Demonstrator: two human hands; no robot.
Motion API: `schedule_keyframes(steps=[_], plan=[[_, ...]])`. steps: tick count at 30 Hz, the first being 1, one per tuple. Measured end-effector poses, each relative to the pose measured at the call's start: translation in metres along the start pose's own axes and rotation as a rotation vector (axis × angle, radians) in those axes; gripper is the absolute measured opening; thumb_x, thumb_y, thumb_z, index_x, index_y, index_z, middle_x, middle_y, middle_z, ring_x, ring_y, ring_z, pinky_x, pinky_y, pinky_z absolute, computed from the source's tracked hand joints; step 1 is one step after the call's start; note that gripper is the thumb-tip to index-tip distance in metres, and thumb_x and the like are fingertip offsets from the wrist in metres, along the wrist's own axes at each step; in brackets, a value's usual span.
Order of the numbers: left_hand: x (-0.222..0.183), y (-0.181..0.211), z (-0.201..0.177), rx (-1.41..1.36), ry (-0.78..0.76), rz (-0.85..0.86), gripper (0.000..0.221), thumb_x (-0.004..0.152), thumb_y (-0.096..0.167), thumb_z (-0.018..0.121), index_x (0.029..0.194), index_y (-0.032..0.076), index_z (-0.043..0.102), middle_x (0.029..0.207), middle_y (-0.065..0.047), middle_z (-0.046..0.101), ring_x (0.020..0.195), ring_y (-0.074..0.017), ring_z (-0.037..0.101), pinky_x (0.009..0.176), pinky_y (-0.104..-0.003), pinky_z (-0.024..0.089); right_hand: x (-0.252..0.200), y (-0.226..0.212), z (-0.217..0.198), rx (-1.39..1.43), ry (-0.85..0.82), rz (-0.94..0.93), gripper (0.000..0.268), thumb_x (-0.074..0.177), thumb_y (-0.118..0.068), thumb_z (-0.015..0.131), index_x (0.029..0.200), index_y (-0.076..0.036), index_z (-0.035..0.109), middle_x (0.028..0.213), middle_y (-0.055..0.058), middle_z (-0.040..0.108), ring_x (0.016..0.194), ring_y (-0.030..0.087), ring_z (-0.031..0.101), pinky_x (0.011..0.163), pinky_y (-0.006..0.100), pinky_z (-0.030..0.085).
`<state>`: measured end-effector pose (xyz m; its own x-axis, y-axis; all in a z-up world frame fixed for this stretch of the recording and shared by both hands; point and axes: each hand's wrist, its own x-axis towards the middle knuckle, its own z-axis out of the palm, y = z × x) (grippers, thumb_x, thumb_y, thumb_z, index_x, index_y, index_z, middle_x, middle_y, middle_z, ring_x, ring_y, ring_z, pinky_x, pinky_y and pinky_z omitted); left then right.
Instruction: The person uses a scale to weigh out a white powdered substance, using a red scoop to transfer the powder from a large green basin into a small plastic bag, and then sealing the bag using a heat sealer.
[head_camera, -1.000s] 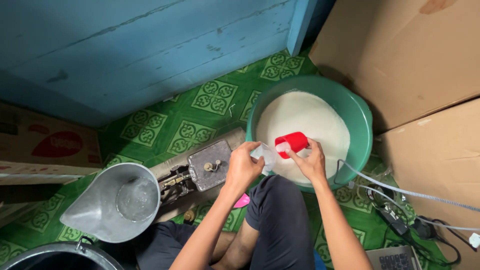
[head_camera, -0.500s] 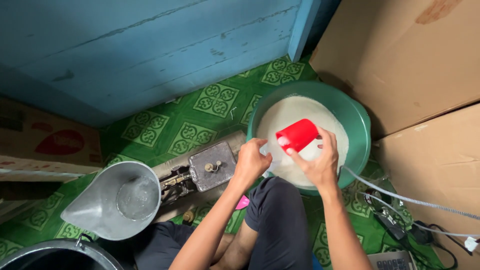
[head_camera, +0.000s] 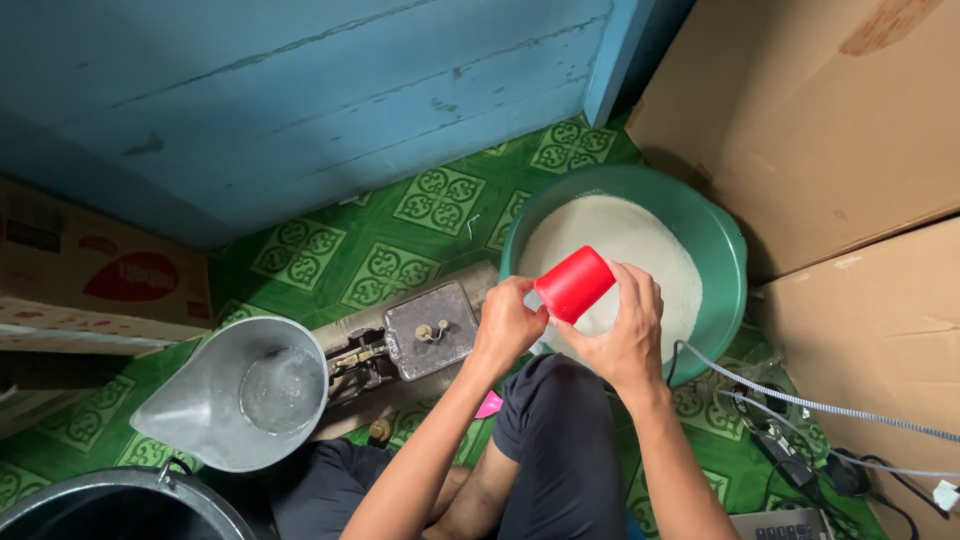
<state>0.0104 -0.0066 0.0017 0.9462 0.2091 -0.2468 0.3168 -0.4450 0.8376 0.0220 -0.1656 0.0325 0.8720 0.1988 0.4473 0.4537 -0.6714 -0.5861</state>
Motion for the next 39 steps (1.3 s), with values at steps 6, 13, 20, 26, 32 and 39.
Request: schedule_keyframes(steps=[6, 13, 20, 26, 32, 39], plan=[[-0.005, 0.0, -0.002, -0.025, -0.005, 0.007, 0.045, 0.076, 0.011, 0.066, 0.117, -0.006, 0.065, 0.112, -0.021, 0.069, 0.075, -0.0334, 0.073, 0.071, -0.045, 0.059, -0.006, 0.028, 0.012, 0.145, -0.003, 0.194, 0.091, 0.056, -0.034, 0.094, 0.13, 0.001, 0.054, 0.116, 0.021, 0.054, 0.105, 0.039, 0.058, 0.085, 0.048, 0.05], [-0.013, -0.006, -0.005, -0.014, 0.003, 0.038, 0.046, 0.077, 0.011, 0.064, 0.12, -0.005, 0.064, 0.12, -0.018, 0.067, 0.076, -0.0318, 0.073, 0.073, -0.043, 0.059, -0.018, 0.077, 0.025, 0.361, -0.085, 0.512, 0.088, 0.063, -0.04, 0.091, 0.133, 0.0, 0.055, 0.122, 0.021, 0.058, 0.111, 0.034, 0.06, 0.088, 0.041, 0.052], [-0.034, -0.006, -0.022, -0.027, 0.057, 0.071, 0.045, 0.077, 0.01, 0.065, 0.121, -0.002, 0.065, 0.119, -0.017, 0.067, 0.076, -0.0319, 0.073, 0.067, -0.04, 0.06, -0.032, 0.11, 0.04, 0.273, -0.001, 0.579, 0.083, 0.07, -0.038, 0.088, 0.133, 0.004, 0.053, 0.122, 0.024, 0.056, 0.114, 0.036, 0.057, 0.092, 0.041, 0.05], [-0.062, 0.001, -0.044, -0.082, 0.157, 0.132, 0.043, 0.076, 0.006, 0.066, 0.119, -0.002, 0.066, 0.115, -0.017, 0.067, 0.07, -0.0315, 0.073, 0.059, -0.035, 0.06, -0.06, 0.149, 0.084, -0.244, -0.107, 0.347, 0.086, 0.057, -0.033, 0.087, 0.13, 0.0, 0.054, 0.118, 0.021, 0.053, 0.111, 0.041, 0.055, 0.092, 0.054, 0.048], [-0.098, 0.003, -0.072, -0.148, 0.264, 0.224, 0.04, 0.075, 0.002, 0.068, 0.115, -0.001, 0.068, 0.111, -0.017, 0.069, 0.064, -0.0304, 0.072, 0.05, -0.03, 0.061, -0.06, 0.116, 0.094, -0.203, -0.197, 0.252, 0.08, 0.067, -0.019, 0.078, 0.138, 0.0, 0.048, 0.131, 0.019, 0.047, 0.121, 0.041, 0.051, 0.098, 0.057, 0.044], [-0.152, -0.004, -0.109, -0.234, 0.363, 0.295, 0.04, 0.073, 0.0, 0.07, 0.113, 0.0, 0.07, 0.11, -0.016, 0.069, 0.061, -0.0308, 0.072, 0.043, -0.028, 0.06, -0.031, 0.003, 0.068, -0.32, -0.264, 0.268, 0.085, 0.06, -0.038, 0.087, 0.134, -0.013, 0.054, 0.137, 0.016, 0.042, 0.122, 0.04, 0.042, 0.097, 0.064, 0.028]])
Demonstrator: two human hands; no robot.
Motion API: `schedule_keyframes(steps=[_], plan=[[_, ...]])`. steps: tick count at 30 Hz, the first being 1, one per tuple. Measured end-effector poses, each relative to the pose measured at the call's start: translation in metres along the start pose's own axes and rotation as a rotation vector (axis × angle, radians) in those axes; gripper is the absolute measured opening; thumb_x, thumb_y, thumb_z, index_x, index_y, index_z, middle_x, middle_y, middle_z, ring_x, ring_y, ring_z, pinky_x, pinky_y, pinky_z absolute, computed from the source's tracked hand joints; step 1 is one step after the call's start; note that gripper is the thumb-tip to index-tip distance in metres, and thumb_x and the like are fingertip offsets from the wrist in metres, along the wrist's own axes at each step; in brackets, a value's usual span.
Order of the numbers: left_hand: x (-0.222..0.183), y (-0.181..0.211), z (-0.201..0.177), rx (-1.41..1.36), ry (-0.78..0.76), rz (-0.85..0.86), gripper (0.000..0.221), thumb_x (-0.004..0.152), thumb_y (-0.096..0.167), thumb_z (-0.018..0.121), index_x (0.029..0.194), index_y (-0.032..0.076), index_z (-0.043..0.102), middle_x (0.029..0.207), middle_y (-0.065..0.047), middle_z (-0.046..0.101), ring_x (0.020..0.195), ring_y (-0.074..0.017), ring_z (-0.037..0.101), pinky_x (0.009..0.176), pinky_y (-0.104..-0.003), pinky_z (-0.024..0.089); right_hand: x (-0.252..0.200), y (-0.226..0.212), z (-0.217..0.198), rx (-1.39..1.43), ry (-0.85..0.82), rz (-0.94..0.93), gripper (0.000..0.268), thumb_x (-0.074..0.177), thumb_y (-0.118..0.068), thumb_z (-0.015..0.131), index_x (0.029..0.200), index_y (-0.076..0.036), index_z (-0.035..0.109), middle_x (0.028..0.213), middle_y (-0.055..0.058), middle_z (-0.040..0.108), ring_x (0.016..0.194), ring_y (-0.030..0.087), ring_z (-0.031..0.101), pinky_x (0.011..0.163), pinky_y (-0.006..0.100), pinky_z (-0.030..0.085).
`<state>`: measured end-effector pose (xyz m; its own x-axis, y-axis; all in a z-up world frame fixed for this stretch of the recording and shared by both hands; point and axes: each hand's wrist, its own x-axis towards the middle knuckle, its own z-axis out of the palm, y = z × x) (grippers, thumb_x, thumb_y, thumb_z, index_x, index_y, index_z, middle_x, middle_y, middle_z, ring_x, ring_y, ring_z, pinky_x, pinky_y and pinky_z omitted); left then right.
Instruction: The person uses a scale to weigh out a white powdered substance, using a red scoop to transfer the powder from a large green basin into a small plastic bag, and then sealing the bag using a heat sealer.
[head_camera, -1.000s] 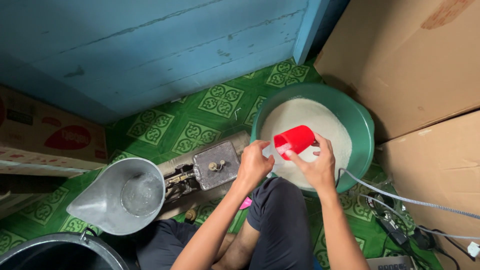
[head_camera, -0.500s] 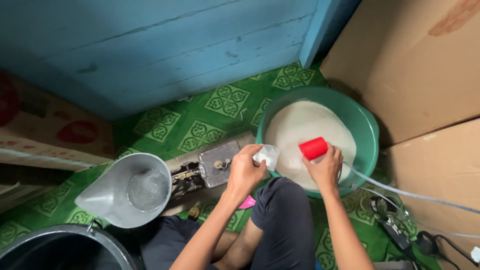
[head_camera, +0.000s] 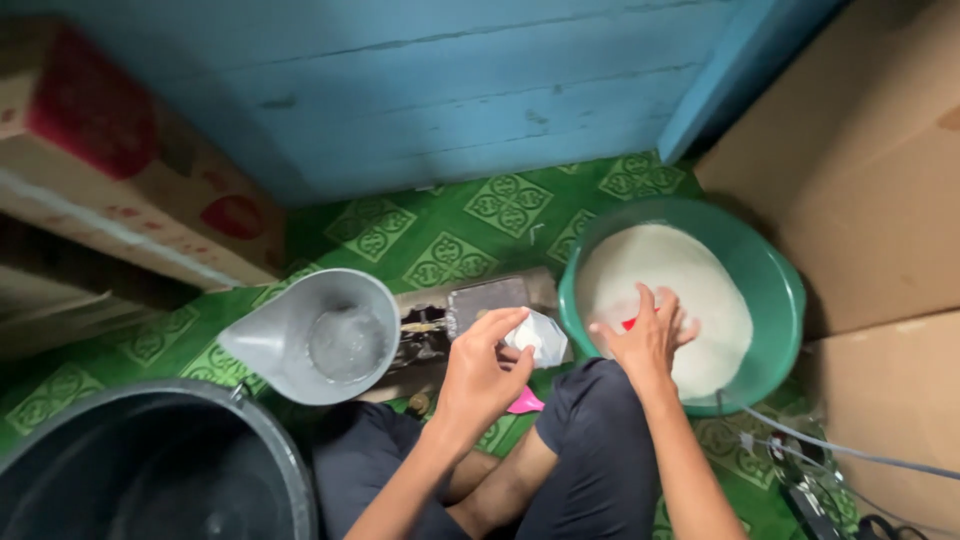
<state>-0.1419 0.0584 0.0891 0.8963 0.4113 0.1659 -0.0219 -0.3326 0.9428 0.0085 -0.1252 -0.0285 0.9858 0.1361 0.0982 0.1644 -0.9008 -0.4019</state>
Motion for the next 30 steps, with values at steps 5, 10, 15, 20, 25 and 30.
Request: schedule_keyframes(steps=[5, 10, 15, 20, 25, 30], plan=[[-0.022, 0.008, -0.035, -0.003, 0.038, 0.032, 0.039, 0.073, -0.001, 0.07, 0.112, -0.002, 0.069, 0.108, -0.019, 0.069, 0.06, -0.033, 0.072, 0.042, -0.03, 0.061, -0.005, -0.045, -0.017, 0.202, -0.005, -0.274, 0.07, 0.069, -0.044, 0.083, 0.128, -0.013, 0.061, 0.136, 0.014, 0.043, 0.128, 0.034, 0.042, 0.101, 0.054, 0.035], [-0.042, 0.02, -0.071, -0.079, 0.03, -0.047, 0.04, 0.073, -0.004, 0.063, 0.113, -0.005, 0.065, 0.117, -0.007, 0.065, 0.063, -0.0116, 0.068, 0.056, -0.02, 0.056, -0.049, -0.143, -0.095, 0.653, -0.312, -0.482, 0.03, 0.082, -0.014, 0.069, 0.111, -0.006, 0.069, 0.113, 0.004, 0.065, 0.098, 0.017, 0.062, 0.085, 0.029, 0.049], [-0.057, 0.015, -0.105, -0.026, 0.127, 0.008, 0.036, 0.073, -0.003, 0.063, 0.108, -0.006, 0.066, 0.114, -0.009, 0.067, 0.059, -0.0124, 0.066, 0.055, -0.022, 0.057, -0.088, -0.201, -0.098, 0.274, -0.172, -0.761, 0.028, 0.07, -0.028, 0.079, 0.096, -0.017, 0.077, 0.089, -0.003, 0.068, 0.079, 0.017, 0.063, 0.075, 0.03, 0.047], [-0.062, -0.001, -0.146, 0.135, 0.152, -0.014, 0.033, 0.077, 0.002, 0.065, 0.109, 0.003, 0.069, 0.11, -0.014, 0.068, 0.069, -0.0328, 0.072, 0.048, -0.033, 0.061, -0.097, -0.224, -0.059, 0.169, -0.026, -0.845, 0.006, 0.08, -0.035, 0.075, 0.077, -0.03, 0.071, 0.07, -0.012, 0.063, 0.066, 0.011, 0.064, 0.067, 0.029, 0.05], [-0.064, -0.007, -0.186, 0.309, 0.161, -0.137, 0.023, 0.08, 0.007, 0.057, 0.095, 0.011, 0.075, 0.109, -0.004, 0.068, 0.072, -0.0307, 0.071, 0.061, -0.043, 0.061, -0.105, -0.261, -0.04, 0.141, 0.024, -0.871, 0.009, 0.078, -0.033, 0.075, 0.077, -0.026, 0.071, 0.071, -0.008, 0.063, 0.069, 0.015, 0.064, 0.068, 0.031, 0.05], [-0.055, -0.031, -0.205, 0.394, 0.232, -0.221, 0.025, 0.082, 0.015, 0.058, 0.101, 0.012, 0.076, 0.101, -0.001, 0.065, 0.074, -0.0256, 0.071, 0.067, -0.039, 0.059, -0.11, -0.292, -0.023, 0.172, 0.042, -0.871, 0.008, 0.079, -0.032, 0.075, 0.077, -0.026, 0.072, 0.071, -0.006, 0.063, 0.07, 0.015, 0.064, 0.065, 0.03, 0.052]])
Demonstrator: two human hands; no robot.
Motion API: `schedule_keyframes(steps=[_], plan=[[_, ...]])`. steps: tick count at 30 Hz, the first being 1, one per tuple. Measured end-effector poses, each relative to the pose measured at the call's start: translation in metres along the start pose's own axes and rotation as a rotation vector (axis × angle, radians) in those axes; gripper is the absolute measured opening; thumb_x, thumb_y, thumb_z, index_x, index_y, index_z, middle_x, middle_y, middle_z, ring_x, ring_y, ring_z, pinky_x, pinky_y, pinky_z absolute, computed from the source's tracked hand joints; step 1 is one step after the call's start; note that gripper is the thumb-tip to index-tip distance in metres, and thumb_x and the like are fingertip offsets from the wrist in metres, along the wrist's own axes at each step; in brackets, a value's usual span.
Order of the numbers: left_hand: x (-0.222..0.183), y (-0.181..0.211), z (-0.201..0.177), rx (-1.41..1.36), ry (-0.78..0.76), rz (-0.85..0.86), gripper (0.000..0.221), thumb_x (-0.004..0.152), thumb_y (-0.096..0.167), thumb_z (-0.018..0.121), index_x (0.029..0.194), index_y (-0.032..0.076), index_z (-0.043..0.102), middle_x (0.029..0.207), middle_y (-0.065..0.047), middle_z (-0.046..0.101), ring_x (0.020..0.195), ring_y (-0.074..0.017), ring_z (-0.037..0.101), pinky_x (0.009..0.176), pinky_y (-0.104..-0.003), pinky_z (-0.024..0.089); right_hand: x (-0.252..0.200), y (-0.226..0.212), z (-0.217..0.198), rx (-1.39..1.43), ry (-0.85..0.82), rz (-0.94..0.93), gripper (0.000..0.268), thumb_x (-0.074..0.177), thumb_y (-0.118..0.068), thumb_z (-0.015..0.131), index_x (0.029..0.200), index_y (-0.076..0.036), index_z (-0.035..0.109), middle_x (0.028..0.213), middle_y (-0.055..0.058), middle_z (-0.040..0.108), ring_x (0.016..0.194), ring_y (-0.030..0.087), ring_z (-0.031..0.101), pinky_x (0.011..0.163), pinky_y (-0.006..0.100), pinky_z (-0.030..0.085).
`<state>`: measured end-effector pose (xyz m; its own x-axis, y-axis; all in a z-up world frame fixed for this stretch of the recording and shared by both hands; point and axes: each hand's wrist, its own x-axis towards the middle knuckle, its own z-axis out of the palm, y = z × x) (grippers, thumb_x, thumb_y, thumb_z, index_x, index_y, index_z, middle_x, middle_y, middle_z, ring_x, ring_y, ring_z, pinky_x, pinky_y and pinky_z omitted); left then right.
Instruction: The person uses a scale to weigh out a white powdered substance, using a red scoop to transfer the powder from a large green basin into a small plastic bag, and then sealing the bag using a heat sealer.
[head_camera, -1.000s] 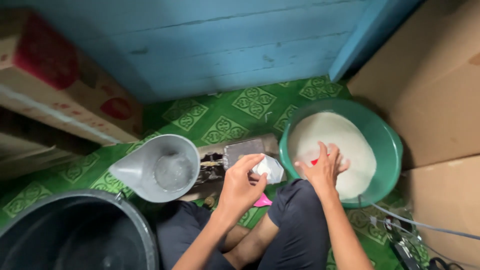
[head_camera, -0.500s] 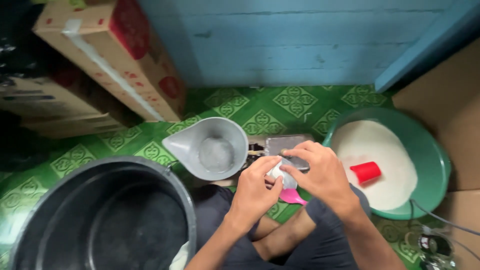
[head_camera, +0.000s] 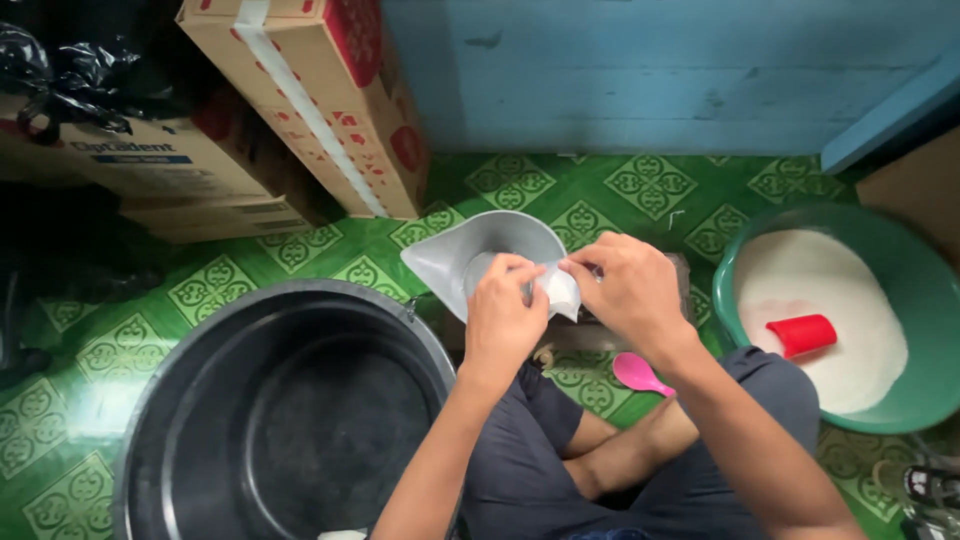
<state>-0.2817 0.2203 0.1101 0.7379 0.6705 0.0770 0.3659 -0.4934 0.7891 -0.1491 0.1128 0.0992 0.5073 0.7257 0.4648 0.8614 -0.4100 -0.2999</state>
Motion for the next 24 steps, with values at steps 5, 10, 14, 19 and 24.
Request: schedule_keyframes(steps=[5, 10, 14, 19, 24], plan=[[0.026, -0.02, 0.003, 0.1, 0.114, -0.058, 0.03, 0.081, 0.033, 0.065, 0.102, 0.014, 0.076, 0.098, 0.002, 0.065, 0.081, -0.0277, 0.071, 0.071, -0.044, 0.058, 0.015, -0.023, 0.008, -0.031, 0.001, -0.015, 0.008, 0.08, -0.031, 0.075, 0.078, -0.023, 0.073, 0.073, -0.006, 0.063, 0.072, 0.014, 0.064, 0.067, 0.028, 0.052], [0.037, -0.03, 0.005, 0.052, 0.112, -0.047, 0.033, 0.078, 0.021, 0.064, 0.108, 0.009, 0.074, 0.101, -0.001, 0.066, 0.084, -0.0307, 0.07, 0.072, -0.045, 0.057, 0.025, -0.024, 0.027, 0.007, -0.021, 0.043, 0.008, 0.08, -0.026, 0.074, 0.076, -0.02, 0.073, 0.068, -0.007, 0.062, 0.067, 0.013, 0.063, 0.063, 0.026, 0.052], [0.04, -0.035, 0.006, -0.012, 0.058, -0.022, 0.036, 0.082, 0.005, 0.055, 0.114, 0.004, 0.071, 0.103, -0.006, 0.066, 0.082, -0.0327, 0.07, 0.073, -0.044, 0.057, 0.021, -0.005, 0.056, 0.04, -0.082, 0.164, 0.01, 0.076, -0.027, 0.073, 0.071, -0.019, 0.07, 0.063, -0.006, 0.059, 0.063, 0.014, 0.062, 0.059, 0.03, 0.052], [0.044, -0.061, 0.023, 0.023, -0.07, 0.012, 0.038, 0.083, 0.003, 0.053, 0.118, 0.001, 0.069, 0.107, -0.007, 0.063, 0.084, -0.0338, 0.07, 0.073, -0.044, 0.058, 0.0, 0.015, 0.091, 0.086, -0.118, 0.307, 0.014, 0.076, -0.029, 0.07, 0.066, -0.019, 0.066, 0.06, -0.002, 0.056, 0.059, 0.022, 0.061, 0.058, 0.037, 0.052], [0.044, -0.075, 0.047, 0.038, -0.158, 0.068, 0.036, 0.083, 0.003, 0.053, 0.116, -0.001, 0.067, 0.109, -0.01, 0.062, 0.087, -0.0384, 0.068, 0.072, -0.048, 0.058, -0.025, 0.028, 0.111, 0.091, -0.023, 0.36, 0.014, 0.076, -0.025, 0.071, 0.069, -0.016, 0.063, 0.061, -0.001, 0.055, 0.06, 0.022, 0.064, 0.057, 0.035, 0.052]])
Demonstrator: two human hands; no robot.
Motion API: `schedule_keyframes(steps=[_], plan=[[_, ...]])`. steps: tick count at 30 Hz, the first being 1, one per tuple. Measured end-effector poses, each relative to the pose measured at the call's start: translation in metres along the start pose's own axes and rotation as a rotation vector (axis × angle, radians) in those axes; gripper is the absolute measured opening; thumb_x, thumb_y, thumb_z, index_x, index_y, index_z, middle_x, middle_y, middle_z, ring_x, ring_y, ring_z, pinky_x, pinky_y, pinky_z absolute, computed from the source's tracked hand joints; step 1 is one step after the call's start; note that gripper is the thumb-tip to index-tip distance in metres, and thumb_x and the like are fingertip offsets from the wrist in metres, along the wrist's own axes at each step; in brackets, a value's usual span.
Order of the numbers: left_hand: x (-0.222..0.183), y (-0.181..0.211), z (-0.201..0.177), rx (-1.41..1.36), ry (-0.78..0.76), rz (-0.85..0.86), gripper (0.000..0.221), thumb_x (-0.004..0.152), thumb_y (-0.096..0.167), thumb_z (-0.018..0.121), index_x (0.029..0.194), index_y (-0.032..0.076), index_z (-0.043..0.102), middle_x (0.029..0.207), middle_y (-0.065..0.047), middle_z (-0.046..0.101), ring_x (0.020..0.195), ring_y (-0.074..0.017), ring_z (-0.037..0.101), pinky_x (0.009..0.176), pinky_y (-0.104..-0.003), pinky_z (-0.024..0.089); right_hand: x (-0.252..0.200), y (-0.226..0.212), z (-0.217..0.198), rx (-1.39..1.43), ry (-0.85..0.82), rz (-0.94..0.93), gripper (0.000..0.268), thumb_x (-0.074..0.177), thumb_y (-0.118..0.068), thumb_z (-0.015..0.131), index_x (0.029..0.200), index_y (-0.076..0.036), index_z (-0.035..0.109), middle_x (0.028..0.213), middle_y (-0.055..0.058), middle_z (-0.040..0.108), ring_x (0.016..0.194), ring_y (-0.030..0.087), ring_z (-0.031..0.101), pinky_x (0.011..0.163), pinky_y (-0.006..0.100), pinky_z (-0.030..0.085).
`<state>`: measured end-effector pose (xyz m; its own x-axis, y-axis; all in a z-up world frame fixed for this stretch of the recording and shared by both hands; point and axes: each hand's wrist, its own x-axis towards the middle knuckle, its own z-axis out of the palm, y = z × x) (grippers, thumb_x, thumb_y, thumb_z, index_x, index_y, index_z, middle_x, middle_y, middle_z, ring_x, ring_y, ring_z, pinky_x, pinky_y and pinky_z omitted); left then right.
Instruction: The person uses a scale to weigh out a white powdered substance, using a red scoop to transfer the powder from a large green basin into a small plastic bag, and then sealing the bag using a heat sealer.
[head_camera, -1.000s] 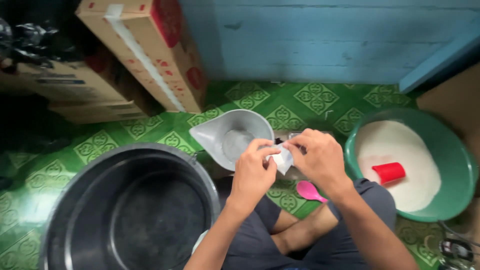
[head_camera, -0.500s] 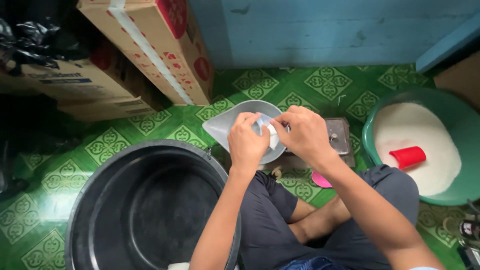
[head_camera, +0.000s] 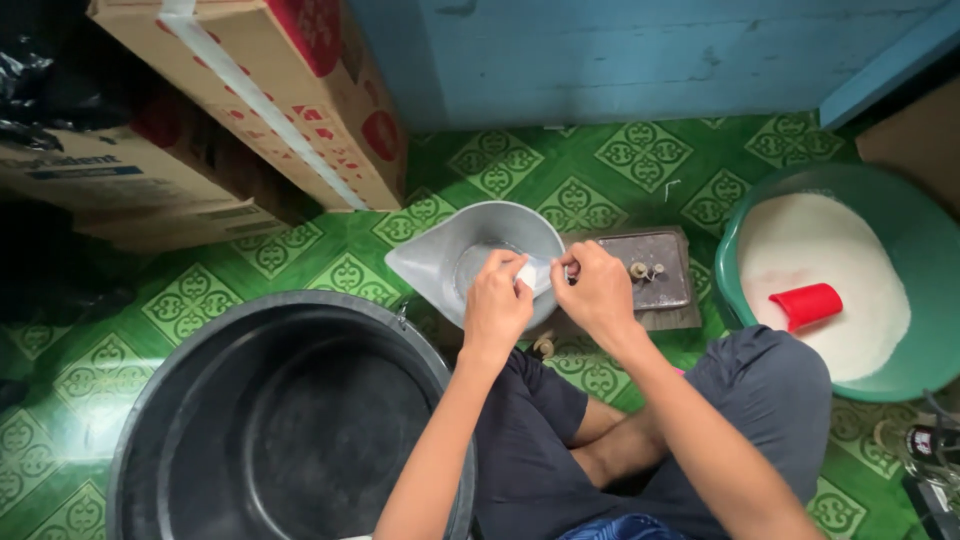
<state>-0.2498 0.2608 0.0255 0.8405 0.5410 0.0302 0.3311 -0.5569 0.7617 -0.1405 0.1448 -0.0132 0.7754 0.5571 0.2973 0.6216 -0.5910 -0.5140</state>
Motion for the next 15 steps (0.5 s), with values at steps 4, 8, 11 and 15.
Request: schedule_keyframes(steps=[4, 8, 11, 15], plan=[[-0.003, -0.005, 0.02, -0.015, -0.011, 0.018, 0.036, 0.082, 0.003, 0.055, 0.115, 0.0, 0.069, 0.108, -0.01, 0.062, 0.087, -0.0394, 0.068, 0.071, -0.048, 0.058, -0.01, 0.015, -0.001, 0.001, 0.006, 0.057, 0.015, 0.078, -0.025, 0.071, 0.069, -0.016, 0.064, 0.061, -0.002, 0.056, 0.059, 0.021, 0.064, 0.058, 0.033, 0.052], [-0.004, 0.004, 0.025, -0.021, -0.022, 0.027, 0.034, 0.082, 0.002, 0.054, 0.113, -0.002, 0.068, 0.108, -0.01, 0.06, 0.085, -0.0387, 0.069, 0.07, -0.046, 0.059, -0.015, 0.021, -0.009, 0.07, 0.0, 0.105, 0.011, 0.078, -0.023, 0.073, 0.072, -0.015, 0.07, 0.063, 0.003, 0.061, 0.062, 0.024, 0.066, 0.057, 0.034, 0.053], [-0.004, 0.012, 0.028, -0.026, -0.028, 0.025, 0.034, 0.082, 0.002, 0.054, 0.113, -0.003, 0.068, 0.109, -0.011, 0.059, 0.085, -0.0398, 0.069, 0.07, -0.047, 0.059, -0.015, 0.025, -0.014, 0.094, 0.002, 0.143, 0.009, 0.079, -0.025, 0.075, 0.074, -0.018, 0.073, 0.064, 0.002, 0.064, 0.063, 0.021, 0.067, 0.057, 0.032, 0.053], [-0.004, 0.018, 0.03, -0.019, -0.021, 0.023, 0.035, 0.081, 0.002, 0.054, 0.114, -0.002, 0.067, 0.111, -0.011, 0.059, 0.086, -0.0406, 0.069, 0.07, -0.048, 0.059, -0.014, 0.028, -0.026, 0.119, 0.004, 0.161, 0.008, 0.082, -0.025, 0.075, 0.078, -0.019, 0.077, 0.068, 0.003, 0.068, 0.065, 0.023, 0.068, 0.057, 0.031, 0.053]])
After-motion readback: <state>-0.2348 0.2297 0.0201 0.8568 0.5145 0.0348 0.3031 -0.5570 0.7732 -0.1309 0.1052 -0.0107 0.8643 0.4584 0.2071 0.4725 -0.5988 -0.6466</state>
